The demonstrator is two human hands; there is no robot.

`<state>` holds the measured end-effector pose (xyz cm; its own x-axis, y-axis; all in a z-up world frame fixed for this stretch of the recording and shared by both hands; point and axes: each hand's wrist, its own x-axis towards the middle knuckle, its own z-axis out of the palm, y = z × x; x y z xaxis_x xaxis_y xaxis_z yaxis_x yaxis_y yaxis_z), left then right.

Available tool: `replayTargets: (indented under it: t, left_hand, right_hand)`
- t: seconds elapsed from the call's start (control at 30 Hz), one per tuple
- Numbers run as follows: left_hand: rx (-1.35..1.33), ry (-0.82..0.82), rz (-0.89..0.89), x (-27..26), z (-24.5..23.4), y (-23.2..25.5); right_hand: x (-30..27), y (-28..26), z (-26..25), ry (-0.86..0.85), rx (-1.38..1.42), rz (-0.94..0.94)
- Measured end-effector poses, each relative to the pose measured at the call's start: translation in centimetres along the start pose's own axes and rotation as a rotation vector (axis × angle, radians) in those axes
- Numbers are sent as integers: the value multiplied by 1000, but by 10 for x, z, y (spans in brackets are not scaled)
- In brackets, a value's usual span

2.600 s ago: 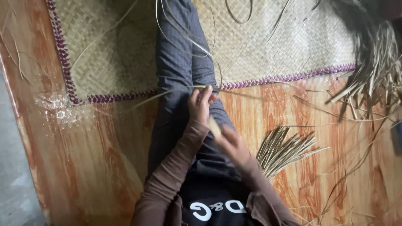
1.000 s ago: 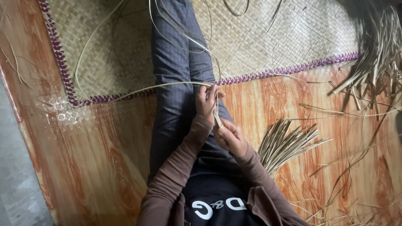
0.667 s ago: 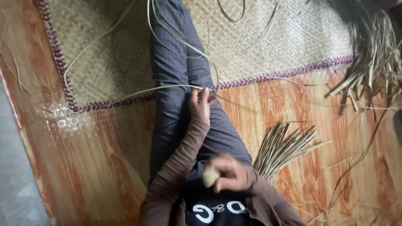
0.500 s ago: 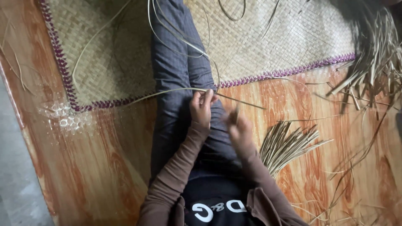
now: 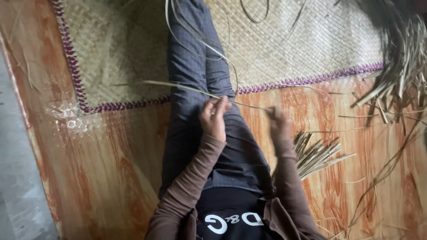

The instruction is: Weaving dried plant fibers into a mat using a small wooden tool to guide and tighten the strands.

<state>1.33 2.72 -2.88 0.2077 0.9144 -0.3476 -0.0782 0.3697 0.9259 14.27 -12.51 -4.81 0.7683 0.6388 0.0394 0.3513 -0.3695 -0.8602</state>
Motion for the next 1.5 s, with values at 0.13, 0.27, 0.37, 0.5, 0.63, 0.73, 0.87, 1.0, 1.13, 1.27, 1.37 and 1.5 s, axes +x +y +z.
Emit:
replayTargets:
  t: [0.13,0.27,0.37,0.5,0.63,0.73,0.87,1.0,1.13,1.27,1.37,1.5]
  left_hand:
    - [-237,160,-33,27,-19,6]
    - [-301,197,-32,40,-28,6]
    - [-152,136,-43,24,-14,9]
    - [-33,24,-45,-8,7,2]
    - [-19,-91,-20,-32,10,3]
    - [-32,-35,-43,-28,6,7]
    - [-105,98,-17,-5,1,1]
    - [-214,173,-39,11,-8,35]
    - [-283,246,-24,29,-17,34]
    - [-139,195,3,14,-10,32]
    - [-71,100,1,-7,7,15]
    - [-72,-24,-73,-41,15,19]
  right_hand:
    - [-6,53,-84,5,-521,-31]
    - [-11,73,-133,315,-1361,195]
    - [7,61,-121,569,-1187,175]
    - [13,-29,-38,350,-152,-40]
    - [-4,-92,22,-50,-165,-29]
    - [-2,-76,24,-82,-285,-175]
    - [-12,-49,-6,-81,-155,65]
    - [-14,22,-65,-27,-371,132]
    - [-21,188,-124,153,-742,285]
    - [-11,149,-118,329,-1055,265]
    - [4,-29,-64,138,-427,-107]
    - [1,-118,3,-125,-113,-24]
